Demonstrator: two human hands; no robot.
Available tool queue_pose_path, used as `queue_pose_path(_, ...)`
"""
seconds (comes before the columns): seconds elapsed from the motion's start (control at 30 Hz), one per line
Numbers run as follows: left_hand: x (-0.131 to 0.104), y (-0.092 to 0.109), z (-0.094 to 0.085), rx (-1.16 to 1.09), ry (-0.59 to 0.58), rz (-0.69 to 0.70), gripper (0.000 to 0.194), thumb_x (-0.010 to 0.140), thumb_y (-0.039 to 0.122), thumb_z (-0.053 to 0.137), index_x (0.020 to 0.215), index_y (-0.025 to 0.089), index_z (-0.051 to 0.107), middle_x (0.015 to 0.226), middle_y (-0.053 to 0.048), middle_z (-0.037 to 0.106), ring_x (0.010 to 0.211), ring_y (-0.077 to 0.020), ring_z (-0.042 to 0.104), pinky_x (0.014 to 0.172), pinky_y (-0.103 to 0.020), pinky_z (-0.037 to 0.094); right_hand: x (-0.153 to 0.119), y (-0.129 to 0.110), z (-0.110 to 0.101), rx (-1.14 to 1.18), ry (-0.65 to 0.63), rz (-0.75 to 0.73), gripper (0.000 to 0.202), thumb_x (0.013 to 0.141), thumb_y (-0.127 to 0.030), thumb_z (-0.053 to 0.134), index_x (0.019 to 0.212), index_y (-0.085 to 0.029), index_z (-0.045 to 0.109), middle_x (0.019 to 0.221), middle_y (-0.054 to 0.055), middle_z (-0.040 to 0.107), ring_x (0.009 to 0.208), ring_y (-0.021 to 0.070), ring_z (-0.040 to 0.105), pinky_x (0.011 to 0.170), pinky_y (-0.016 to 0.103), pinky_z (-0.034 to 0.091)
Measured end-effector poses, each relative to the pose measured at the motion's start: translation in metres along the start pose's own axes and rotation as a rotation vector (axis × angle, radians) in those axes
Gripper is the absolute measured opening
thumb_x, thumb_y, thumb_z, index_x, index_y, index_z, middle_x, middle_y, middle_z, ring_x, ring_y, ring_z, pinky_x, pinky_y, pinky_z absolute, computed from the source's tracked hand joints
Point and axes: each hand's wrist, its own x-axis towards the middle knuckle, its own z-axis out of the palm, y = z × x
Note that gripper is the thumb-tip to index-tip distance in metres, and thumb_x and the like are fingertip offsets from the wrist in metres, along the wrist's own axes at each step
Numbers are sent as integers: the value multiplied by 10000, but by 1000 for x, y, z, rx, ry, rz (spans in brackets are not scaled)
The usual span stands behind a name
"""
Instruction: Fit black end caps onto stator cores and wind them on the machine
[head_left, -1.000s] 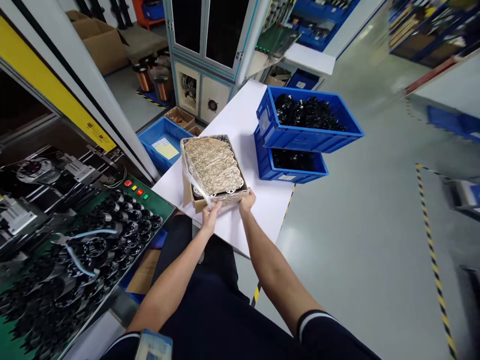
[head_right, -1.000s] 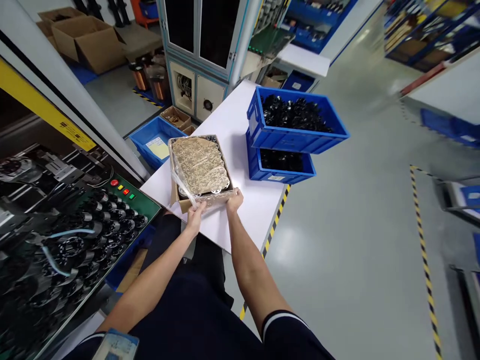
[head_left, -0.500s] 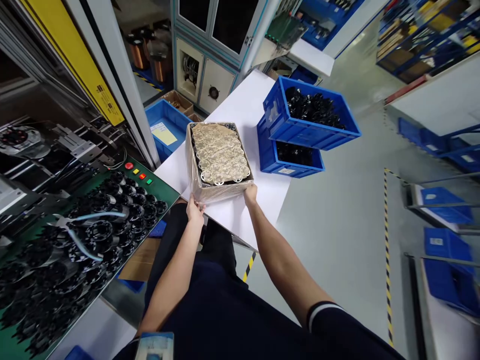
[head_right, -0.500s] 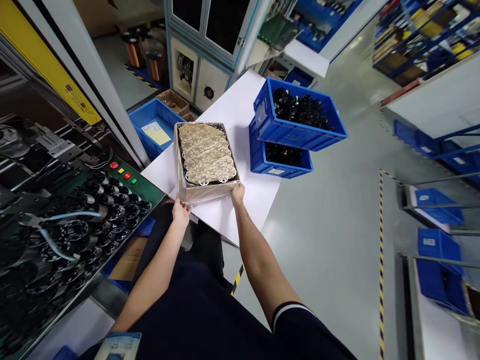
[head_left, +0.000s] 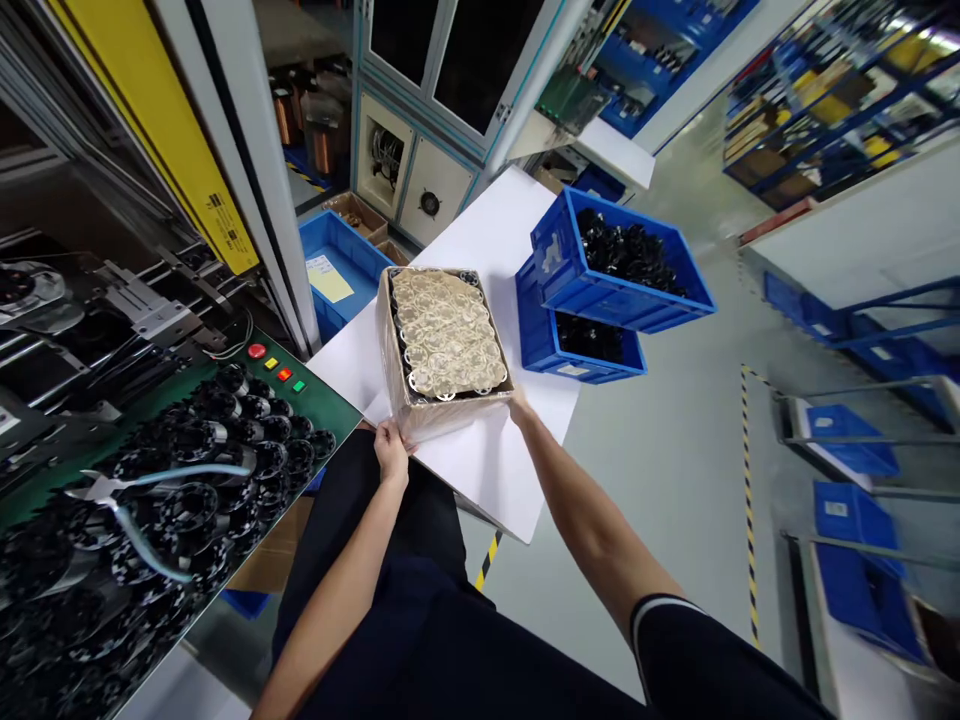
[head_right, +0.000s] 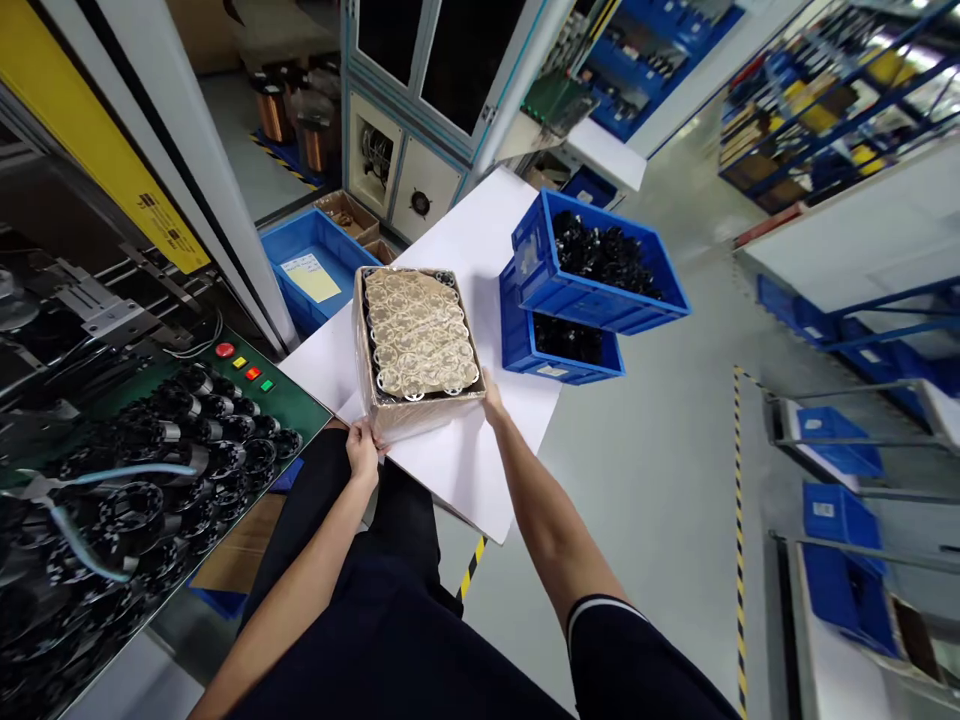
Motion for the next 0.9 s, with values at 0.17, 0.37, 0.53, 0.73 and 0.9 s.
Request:
queue_pose_path(0.17, -42, -10, -14, 58, 4, 210, 492, 1119, 372, 886, 1531, 216, 669, 1549, -177, 744, 1420, -324, 784, 1178, -476, 693, 12, -36, 7, 97, -82, 52, 459, 1211, -558, 791, 1491, -195, 787, 1475, 134, 812, 1258, 273, 825, 1102, 501, 739)
queue_pose_path(0.37, -113, -18, 17, 276, -338, 449, 1044, 937, 447, 1001, 1824, 253, 487, 2069, -246, 242, 1986, -426, 88, 1612, -548, 135, -1, -40, 28, 162, -58, 54, 484, 1200, -623, 786, 1404, -184, 817, 1380, 118, 850, 1198, 260, 841, 1093, 489, 731)
queue_pose_path(0.53, -106, -6, 80, 359, -348, 469, 916, 1080, 596, 799, 1826, 152, 505, 2086, -301, -69, 1962, -497, -180, 1592, -677, -13, -21, -45, 35, 208, -42, 44, 541, 1196, -692, 732, 1365, -182, 799, 1313, 120, 853, 1157, 259, 840, 1073, 492, 726)
queue_pose_path(0.73, -85, 21, 62, 440, -240, 587, 1048, 1037, 657, 893, 1871, 173, 482, 2077, -252, -237, 1912, -540, -321, 1574, -736, -20, -51, -19, 61, 298, -75, -9, 573, 1043, -746, 695, 1375, -286, 775, 1350, 102, 889, 1366, 331, 827, 1047, 455, 764)
queue_pose_path(0.9, -61, 102, 32, 685, -156, 1028, 851, 1114, 683, 794, 1790, 204, 598, 2101, -215, 128, 1974, -508, -9, 1589, -708, 51, -67, 14, 99, 440, -109, -14, 722, 934, -781, 745, 1500, -334, 722, 1369, 58, 884, 1476, 341, 791, 1107, 475, 761)
